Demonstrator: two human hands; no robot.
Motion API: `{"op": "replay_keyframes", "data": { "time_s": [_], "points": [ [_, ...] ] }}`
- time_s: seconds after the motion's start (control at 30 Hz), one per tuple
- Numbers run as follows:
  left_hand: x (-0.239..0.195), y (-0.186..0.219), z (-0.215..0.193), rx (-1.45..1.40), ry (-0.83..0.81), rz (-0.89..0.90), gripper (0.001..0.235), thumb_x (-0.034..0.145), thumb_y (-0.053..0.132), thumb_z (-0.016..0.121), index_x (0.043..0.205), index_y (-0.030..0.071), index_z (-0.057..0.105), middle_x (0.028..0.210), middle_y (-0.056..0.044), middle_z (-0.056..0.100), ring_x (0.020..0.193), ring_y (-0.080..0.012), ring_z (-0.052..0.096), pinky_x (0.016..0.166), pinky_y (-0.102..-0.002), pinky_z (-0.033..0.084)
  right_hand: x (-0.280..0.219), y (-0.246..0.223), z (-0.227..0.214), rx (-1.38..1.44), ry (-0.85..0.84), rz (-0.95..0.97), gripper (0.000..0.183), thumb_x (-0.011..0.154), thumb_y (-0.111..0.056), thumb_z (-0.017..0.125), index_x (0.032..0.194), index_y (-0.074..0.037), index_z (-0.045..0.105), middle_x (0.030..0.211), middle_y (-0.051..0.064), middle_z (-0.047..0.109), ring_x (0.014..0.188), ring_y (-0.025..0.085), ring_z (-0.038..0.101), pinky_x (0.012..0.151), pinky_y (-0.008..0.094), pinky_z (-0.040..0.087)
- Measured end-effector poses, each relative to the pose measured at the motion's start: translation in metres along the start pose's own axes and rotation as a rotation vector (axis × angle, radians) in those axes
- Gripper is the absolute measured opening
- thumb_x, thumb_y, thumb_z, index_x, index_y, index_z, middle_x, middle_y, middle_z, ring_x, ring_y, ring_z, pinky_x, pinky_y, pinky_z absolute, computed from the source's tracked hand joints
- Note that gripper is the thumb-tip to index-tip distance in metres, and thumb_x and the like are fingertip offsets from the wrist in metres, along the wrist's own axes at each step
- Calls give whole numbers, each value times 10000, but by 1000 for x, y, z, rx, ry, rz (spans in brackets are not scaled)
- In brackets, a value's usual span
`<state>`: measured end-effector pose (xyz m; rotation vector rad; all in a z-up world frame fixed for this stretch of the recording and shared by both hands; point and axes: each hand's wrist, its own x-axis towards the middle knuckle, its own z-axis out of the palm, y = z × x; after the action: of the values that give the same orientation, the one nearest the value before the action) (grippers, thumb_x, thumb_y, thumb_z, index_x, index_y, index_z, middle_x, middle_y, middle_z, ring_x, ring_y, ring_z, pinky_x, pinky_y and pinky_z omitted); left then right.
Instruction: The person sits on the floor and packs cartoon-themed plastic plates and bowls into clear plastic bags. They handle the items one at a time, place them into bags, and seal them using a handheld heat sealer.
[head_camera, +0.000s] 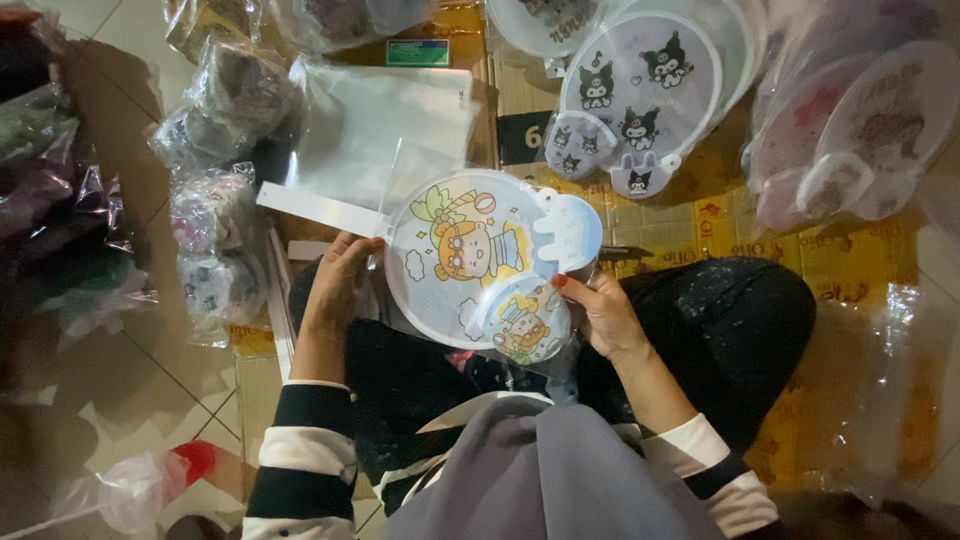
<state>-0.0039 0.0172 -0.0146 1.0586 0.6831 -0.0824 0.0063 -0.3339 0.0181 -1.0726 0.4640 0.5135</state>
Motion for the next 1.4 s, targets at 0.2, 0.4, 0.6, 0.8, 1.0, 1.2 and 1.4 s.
{"op": "replay_keyframes", "data": {
  "time_s": [0.2, 0.4, 0.6, 0.8, 1.0, 1.2, 1.4],
  "points": [
    [-13, 13, 15, 180, 19, 8, 111, 866, 133, 762, 951, 140, 691, 743, 37, 653, 502, -22, 495, 463, -148, 381, 3, 2, -1, 7, -24, -44, 340, 862, -6, 762, 1197, -52, 719, 1013, 118, 764, 842, 199, 729, 774, 373, 616],
    [-27, 30, 30, 177, -19, 23, 136, 893, 90, 738, 1022, 80, 694, 847, -24, 681, 675, -111, 612, 622, -223, 484, -8, -12, 13, 64, 6, -35, 412, 840, 3, 770, 1234, -98, 698, 959, 64, 740, 795, 177, 714, 752, 367, 618],
    [5, -8, -9, 168, -1, -62, 86, 937, 133, 701, 886, 67, 684, 781, -78, 691, 622, -156, 659, 571, -251, 494, -4, -6, 7, 65, 4, -37, 393, 830, 9, 789, 1200, -96, 713, 949, 48, 742, 792, 140, 687, 732, 298, 597],
    [-16, 24, 18, 155, 17, 14, 241, 924, 66, 708, 1162, 64, 669, 936, -60, 711, 770, -151, 702, 698, -247, 558, 9, 14, -22, 184, -90, -35, 457, 859, -2, 727, 1299, -87, 633, 1048, 119, 741, 868, 230, 746, 737, 372, 641],
    [-3, 14, 3, 188, 0, 37, 189, 965, 77, 690, 1145, 24, 664, 883, -86, 700, 768, -171, 698, 720, -292, 564, 11, 22, -37, 117, -90, 1, 426, 843, 36, 715, 1256, -37, 642, 1036, 123, 742, 855, 213, 752, 725, 332, 648],
    [-15, 32, 14, 271, 14, 67, 118, 961, 94, 704, 1051, 28, 662, 862, -51, 673, 764, -126, 649, 707, -249, 526, 9, 27, -38, 105, -101, -34, 484, 828, 42, 728, 1297, -34, 632, 1099, 151, 734, 964, 255, 744, 803, 381, 634],
    [-34, 57, 37, 290, -28, 37, 107, 977, 156, 714, 953, 63, 668, 750, -21, 658, 625, -134, 634, 615, -255, 505, 11, 35, -35, 105, -108, -75, 550, 813, 42, 750, 1333, -66, 607, 1166, 130, 716, 1028, 242, 715, 861, 395, 616]
  ]
}}
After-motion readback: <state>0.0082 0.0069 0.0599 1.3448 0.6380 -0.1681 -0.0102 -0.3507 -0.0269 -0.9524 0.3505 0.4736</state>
